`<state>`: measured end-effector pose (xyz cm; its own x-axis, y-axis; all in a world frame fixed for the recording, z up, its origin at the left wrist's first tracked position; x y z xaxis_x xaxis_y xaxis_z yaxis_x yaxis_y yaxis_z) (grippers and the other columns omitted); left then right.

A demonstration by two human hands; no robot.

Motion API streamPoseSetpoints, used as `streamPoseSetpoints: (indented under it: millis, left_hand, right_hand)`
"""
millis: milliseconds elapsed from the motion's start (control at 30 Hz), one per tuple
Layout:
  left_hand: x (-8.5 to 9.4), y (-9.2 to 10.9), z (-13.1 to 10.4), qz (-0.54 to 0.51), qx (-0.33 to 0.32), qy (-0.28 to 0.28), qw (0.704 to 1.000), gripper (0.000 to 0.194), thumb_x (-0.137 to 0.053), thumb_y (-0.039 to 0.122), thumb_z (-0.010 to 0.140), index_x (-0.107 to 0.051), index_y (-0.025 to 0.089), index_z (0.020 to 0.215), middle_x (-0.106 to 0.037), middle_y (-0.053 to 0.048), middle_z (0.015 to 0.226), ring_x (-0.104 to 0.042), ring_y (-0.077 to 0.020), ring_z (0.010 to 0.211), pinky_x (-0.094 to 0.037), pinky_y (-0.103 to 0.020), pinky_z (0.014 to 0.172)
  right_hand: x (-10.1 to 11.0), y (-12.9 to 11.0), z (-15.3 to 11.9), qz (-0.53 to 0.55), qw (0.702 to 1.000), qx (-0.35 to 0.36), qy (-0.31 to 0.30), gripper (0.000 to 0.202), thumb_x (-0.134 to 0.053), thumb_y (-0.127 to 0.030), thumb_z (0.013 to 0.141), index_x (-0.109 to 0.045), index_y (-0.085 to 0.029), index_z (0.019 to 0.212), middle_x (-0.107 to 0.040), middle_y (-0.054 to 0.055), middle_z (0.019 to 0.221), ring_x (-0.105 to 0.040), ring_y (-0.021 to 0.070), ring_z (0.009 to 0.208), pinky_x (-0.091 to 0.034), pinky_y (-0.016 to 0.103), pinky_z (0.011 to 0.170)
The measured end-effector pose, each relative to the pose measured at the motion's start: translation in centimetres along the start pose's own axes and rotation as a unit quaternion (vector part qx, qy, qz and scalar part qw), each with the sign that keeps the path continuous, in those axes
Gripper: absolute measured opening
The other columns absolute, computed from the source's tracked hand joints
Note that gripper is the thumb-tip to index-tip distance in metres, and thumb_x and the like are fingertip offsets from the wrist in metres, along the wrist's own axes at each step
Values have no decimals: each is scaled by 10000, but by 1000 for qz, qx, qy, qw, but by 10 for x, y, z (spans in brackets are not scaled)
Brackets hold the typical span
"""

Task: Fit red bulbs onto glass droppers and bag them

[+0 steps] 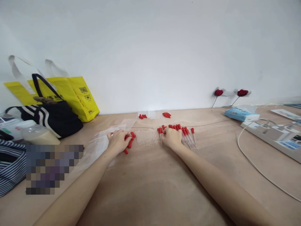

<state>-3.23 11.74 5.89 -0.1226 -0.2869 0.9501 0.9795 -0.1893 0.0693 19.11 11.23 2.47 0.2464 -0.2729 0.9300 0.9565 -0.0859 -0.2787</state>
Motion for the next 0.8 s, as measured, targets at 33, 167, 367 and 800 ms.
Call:
streamPoseSetpoints:
  millis: [33, 167, 367, 800]
  left_hand:
    - [1, 0, 0, 2, -4, 0, 1000, 167, -484, 269, 748, -639, 249, 689, -627, -33, 828, -513, -255, 899, -245, -467, 820]
    - [2, 4, -2, 14, -22, 6, 1000, 189, -531, 368, 725, -634, 229, 651, -617, -41, 809, -508, -264, 888, -238, -474, 828]
    - [0, 12, -8, 63, -44, 94, 993, 270, -512, 412, 754, -625, 211, 894, -590, -80, 981, -466, -267, 967, -209, -482, 865]
    - [-12, 13, -8, 34, -50, 97, 993, 172, -469, 287, 767, -558, 190, 878, -627, -82, 917, -505, -265, 939, -156, -508, 903]
  right_hand:
    - [1, -3, -1, 0, 1000, 9, 0, 222, -414, -262, 766, -620, -183, 784, -658, 81, 826, -576, 220, 811, -242, 361, 734]
    - [2, -18, -3, 1, 999, 34, -1, 239, -417, -287, 771, -636, -196, 797, -661, 77, 828, -572, 207, 815, -238, 353, 748]
    - [-3, -18, 0, -13, 999, 26, -17, 250, -416, -263, 767, -645, -167, 734, -661, 102, 771, -584, 212, 772, -239, 368, 752]
    - [-8, -22, 13, -11, 998, -27, -60, 209, -489, -275, 712, -635, -140, 774, -655, 128, 806, -598, 241, 784, -256, 402, 777]
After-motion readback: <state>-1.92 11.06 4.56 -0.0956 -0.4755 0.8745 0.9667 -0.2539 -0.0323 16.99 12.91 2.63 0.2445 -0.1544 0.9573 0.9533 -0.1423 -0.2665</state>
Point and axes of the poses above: each hand's wrist, its own z-axis towards the middle knuckle, its own x-axis out of the back of the hand, y = z × x, the point moved 6 cm from there along z, towards the middle knuckle
